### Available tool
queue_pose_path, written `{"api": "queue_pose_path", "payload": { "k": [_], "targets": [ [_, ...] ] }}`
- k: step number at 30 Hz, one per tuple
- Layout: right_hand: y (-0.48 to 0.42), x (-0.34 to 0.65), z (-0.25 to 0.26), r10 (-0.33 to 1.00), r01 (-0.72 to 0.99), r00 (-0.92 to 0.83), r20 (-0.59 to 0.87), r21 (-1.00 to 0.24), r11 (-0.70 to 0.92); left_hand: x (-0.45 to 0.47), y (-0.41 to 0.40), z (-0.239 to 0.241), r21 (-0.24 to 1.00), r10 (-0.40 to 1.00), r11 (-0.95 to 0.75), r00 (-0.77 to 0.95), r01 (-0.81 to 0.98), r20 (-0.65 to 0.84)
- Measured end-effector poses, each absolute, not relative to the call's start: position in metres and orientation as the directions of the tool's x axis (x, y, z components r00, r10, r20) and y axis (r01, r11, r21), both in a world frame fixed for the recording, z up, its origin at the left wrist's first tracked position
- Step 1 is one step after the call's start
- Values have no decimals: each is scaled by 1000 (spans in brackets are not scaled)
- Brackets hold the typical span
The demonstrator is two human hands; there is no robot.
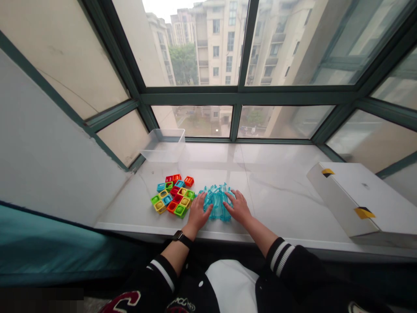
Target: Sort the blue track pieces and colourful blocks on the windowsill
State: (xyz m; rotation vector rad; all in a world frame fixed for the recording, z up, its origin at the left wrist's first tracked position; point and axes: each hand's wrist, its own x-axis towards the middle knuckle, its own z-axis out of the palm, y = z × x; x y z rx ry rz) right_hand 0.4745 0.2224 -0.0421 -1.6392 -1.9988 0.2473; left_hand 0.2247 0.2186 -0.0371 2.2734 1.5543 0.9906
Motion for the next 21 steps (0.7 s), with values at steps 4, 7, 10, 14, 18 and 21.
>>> {"api": "queue_pose_path", "payload": {
  "k": [4,7,10,14,18,21],
  "targets": [
    [218,478,-41,955,845,-132,267,-473,249,233,220,-29,547,891,-429,236,719,388],
    [209,483,-40,951,837,-136,278,-481,261,240,218,-27,553,896,-421,235,719,377],
    [196,493,-42,946,835,-129,299,-481,266,247,215,-26,552,895,-427,251,716,367],
    [179,507,-45,947,847,-107,302,-471,246,259,207,-25,552,886,-454,291,699,360],
    [169,516,-46,948,851,-103,302,-466,241,268,199,-25,540,885,-457,303,707,352],
    [166,518,-41,951,853,-100,294,-467,234,270,197,-25,537,884,-457,296,709,362]
  ]
}}
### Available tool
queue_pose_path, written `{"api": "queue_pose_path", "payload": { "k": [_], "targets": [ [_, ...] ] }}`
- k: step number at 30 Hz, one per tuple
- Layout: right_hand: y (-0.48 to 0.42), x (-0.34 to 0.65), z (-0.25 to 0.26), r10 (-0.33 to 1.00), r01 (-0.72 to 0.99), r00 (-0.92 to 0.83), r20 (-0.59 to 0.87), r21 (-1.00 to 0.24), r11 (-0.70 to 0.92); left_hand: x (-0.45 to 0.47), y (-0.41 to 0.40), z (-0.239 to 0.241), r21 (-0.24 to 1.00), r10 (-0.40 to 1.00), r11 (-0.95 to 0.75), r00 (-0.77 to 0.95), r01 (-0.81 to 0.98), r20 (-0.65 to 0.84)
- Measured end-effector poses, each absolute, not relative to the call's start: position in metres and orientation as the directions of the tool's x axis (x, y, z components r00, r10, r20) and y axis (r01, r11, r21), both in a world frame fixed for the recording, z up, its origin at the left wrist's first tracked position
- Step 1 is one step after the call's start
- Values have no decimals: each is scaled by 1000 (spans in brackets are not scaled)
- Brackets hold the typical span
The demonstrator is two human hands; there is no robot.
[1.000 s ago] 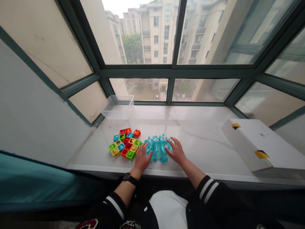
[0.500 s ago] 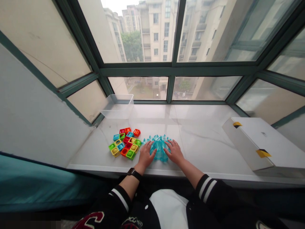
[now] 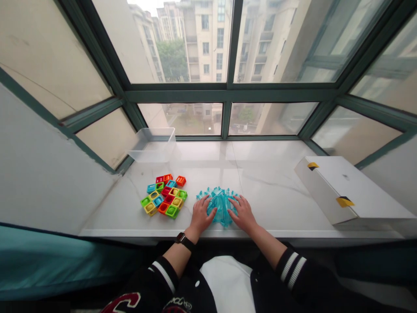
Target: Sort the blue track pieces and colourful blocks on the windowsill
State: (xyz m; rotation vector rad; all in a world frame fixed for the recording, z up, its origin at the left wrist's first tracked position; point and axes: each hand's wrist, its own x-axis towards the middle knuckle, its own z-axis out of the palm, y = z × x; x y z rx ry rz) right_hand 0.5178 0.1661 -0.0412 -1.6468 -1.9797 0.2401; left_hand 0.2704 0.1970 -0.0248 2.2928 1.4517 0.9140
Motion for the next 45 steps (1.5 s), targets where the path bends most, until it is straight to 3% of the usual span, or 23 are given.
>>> {"api": "queue_pose_path", "payload": {
  "k": [5,10,15,19,25,29,32,36,40,42,45],
  "targets": [
    [158,517,-17,934,828,-95,345,-493,266,266,191,-14,512,859,-491,296,704,418],
    [138,513,7,883,763,-252,395,-480,433,259,171,6,446,789,-603,415,661,452],
    [131,504,8,857,769,-408,315,-387,509,261,155,9,361,719,-691,544,626,433],
    [138,497,3,871,795,-415,264,-360,488,270,155,4,336,726,-686,578,645,374],
    [142,499,5,930,705,-252,266,-608,365,274,162,-4,353,771,-635,534,687,348],
    [145,509,10,956,470,-111,272,-833,292,275,165,-7,368,783,-620,511,693,356],
    [148,516,12,982,246,11,190,-952,182,277,166,-8,374,799,-598,491,709,347],
    [150,524,14,990,4,140,20,-1000,20,280,166,-8,379,828,-557,462,739,317],
    [150,528,20,979,-209,197,-52,-978,-9,279,165,-1,383,826,-560,461,734,323],
    [148,528,26,982,-244,185,-31,-970,15,278,165,8,405,818,-572,459,713,346],
    [143,524,39,988,-155,140,72,-983,94,282,166,25,530,829,-558,410,639,379]
  ]
}}
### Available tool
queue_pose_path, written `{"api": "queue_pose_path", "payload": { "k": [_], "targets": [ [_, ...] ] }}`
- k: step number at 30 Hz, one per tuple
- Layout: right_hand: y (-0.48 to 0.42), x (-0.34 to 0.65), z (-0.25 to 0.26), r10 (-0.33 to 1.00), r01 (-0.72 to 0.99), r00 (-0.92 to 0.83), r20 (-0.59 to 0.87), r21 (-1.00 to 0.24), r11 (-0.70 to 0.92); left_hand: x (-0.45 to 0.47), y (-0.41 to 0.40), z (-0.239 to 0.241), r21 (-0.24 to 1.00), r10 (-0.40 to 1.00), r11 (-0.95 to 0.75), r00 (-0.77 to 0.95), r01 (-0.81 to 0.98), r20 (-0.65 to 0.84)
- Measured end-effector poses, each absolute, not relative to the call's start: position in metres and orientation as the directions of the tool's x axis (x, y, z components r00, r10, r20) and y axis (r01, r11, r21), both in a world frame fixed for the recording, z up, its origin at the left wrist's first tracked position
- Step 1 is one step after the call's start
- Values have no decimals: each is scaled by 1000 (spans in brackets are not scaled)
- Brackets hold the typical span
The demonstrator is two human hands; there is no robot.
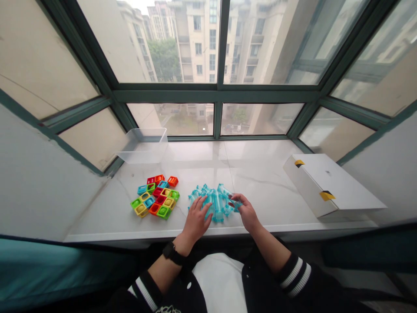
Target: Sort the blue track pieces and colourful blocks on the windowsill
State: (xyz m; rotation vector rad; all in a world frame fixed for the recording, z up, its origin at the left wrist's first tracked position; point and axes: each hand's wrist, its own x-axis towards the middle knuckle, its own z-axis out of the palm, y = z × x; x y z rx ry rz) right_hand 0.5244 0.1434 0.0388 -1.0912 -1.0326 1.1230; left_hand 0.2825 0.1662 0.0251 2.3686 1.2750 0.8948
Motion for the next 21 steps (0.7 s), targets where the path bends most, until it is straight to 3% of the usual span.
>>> {"api": "queue_pose_path", "payload": {
  "k": [2,5,7,9,11,14,17,21],
  "targets": [
    [140,520,49,979,-14,77,190,-981,191,289,169,37,710,882,-466,335,528,331],
    [135,511,63,917,233,-98,386,-887,398,303,174,52,976,964,-63,265,208,6],
    [133,504,69,838,329,-255,482,-772,544,311,176,60,970,929,240,299,-47,-216],
    [131,497,73,754,357,-387,530,-668,653,314,178,66,887,897,389,322,-247,-304],
    [130,493,74,725,364,-430,539,-632,685,314,179,71,830,901,414,300,-374,-315],
    [127,492,71,811,362,-300,503,-726,584,308,182,75,800,924,377,246,-467,-292],
    [126,494,65,893,311,-188,409,-838,449,302,185,76,810,946,317,226,-493,-233],
    [128,495,59,932,320,-150,331,-875,362,300,186,76,832,956,278,222,-481,-191]
  ]
}}
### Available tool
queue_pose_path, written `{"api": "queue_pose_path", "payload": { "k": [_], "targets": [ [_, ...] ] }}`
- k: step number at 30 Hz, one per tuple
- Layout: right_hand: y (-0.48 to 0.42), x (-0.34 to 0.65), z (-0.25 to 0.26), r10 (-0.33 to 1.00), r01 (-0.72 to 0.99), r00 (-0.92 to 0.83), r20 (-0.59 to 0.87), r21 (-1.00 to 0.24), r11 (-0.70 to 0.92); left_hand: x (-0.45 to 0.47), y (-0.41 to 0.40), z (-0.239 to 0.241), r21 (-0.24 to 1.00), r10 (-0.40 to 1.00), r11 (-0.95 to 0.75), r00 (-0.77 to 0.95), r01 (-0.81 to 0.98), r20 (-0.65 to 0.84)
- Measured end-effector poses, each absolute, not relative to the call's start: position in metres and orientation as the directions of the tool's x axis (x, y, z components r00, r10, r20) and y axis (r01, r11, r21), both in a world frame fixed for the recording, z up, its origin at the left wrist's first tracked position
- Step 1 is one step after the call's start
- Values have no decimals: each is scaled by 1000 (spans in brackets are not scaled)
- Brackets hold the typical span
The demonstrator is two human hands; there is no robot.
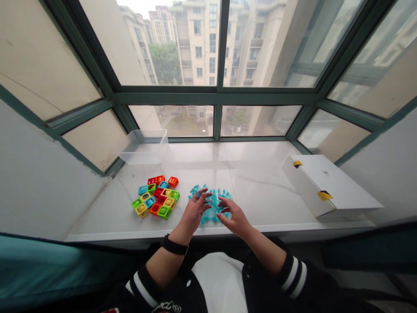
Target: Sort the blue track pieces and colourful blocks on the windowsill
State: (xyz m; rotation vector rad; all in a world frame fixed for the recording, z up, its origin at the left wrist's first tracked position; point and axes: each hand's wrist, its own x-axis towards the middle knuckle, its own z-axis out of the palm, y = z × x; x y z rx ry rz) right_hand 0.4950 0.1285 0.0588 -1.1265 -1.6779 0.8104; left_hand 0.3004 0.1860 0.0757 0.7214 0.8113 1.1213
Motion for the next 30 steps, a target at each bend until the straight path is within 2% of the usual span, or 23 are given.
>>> {"api": "queue_pose_path", "payload": {
  "k": [9,12,15,17,19,21,25,30],
  "targets": [
    [130,518,60,921,427,-104,375,-820,381,294,189,69,902,968,229,185,-367,-171],
    [128,540,55,920,469,-14,392,-810,352,280,194,59,973,987,144,98,-182,-128],
    [127,569,44,914,530,110,391,-801,279,261,196,43,998,1000,0,7,67,-1],
    [127,592,35,893,559,210,399,-798,225,248,195,29,957,990,-121,-33,265,135],
    [128,614,26,857,577,314,409,-799,170,238,193,12,857,957,-252,-15,449,289],
    [130,636,16,809,592,410,420,-798,114,231,191,-6,759,917,-349,32,550,399],
    [141,674,-4,725,609,555,408,-793,-20,222,189,-35,651,862,-432,72,624,502],
    [162,706,-26,696,645,620,363,-740,-189,219,191,-49,641,861,-397,26,656,507]
  ]
}}
